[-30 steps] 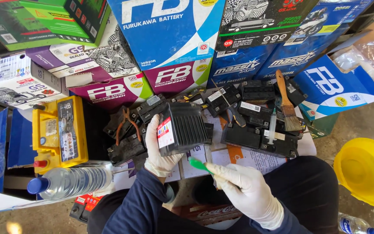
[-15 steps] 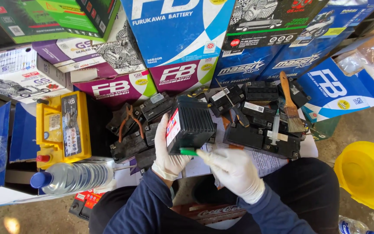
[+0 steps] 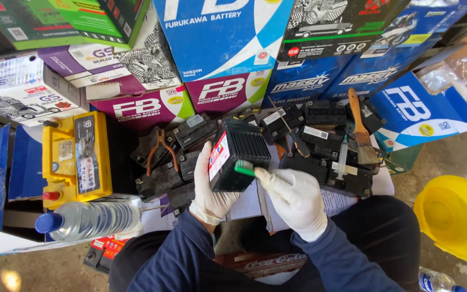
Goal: Cleaning the terminals of small batteries using a toothbrush
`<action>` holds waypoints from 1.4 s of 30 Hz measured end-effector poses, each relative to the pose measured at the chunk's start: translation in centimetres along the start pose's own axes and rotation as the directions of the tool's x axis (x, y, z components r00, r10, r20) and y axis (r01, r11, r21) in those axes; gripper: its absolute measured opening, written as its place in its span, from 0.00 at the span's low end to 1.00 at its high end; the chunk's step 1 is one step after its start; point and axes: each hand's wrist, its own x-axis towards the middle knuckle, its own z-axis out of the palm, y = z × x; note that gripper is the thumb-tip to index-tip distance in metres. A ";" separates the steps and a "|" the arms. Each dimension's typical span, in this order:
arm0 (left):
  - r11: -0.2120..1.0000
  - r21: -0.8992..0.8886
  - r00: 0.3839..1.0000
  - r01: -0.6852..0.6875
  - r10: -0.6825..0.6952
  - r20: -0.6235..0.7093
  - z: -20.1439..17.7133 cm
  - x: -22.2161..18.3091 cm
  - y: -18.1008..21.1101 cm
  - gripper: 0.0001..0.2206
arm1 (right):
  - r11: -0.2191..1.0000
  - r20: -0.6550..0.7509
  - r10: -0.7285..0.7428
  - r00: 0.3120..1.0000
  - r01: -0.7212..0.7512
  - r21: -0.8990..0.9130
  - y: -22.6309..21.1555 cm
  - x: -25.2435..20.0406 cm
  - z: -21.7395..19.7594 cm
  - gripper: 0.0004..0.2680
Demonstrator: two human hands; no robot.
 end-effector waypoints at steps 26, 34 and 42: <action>0.929 0.337 0.986 -0.157 0.126 0.111 -1.2 0.3 0.3 0.24 | 0.994 0.231 0.105 0.967 -0.110 0.008 -0.5 -3.2 0.7 0.12; 0.695 0.546 0.873 -0.469 0.458 0.166 -0.9 2.1 0.0 0.19 | 0.894 0.118 0.436 0.892 -0.445 0.058 -0.5 -3.0 0.6 0.15; 0.151 0.834 0.762 -0.531 0.516 0.392 -1.1 1.6 -0.2 0.24 | 0.704 0.127 0.696 0.707 -0.707 0.071 0.7 -3.7 0.7 0.14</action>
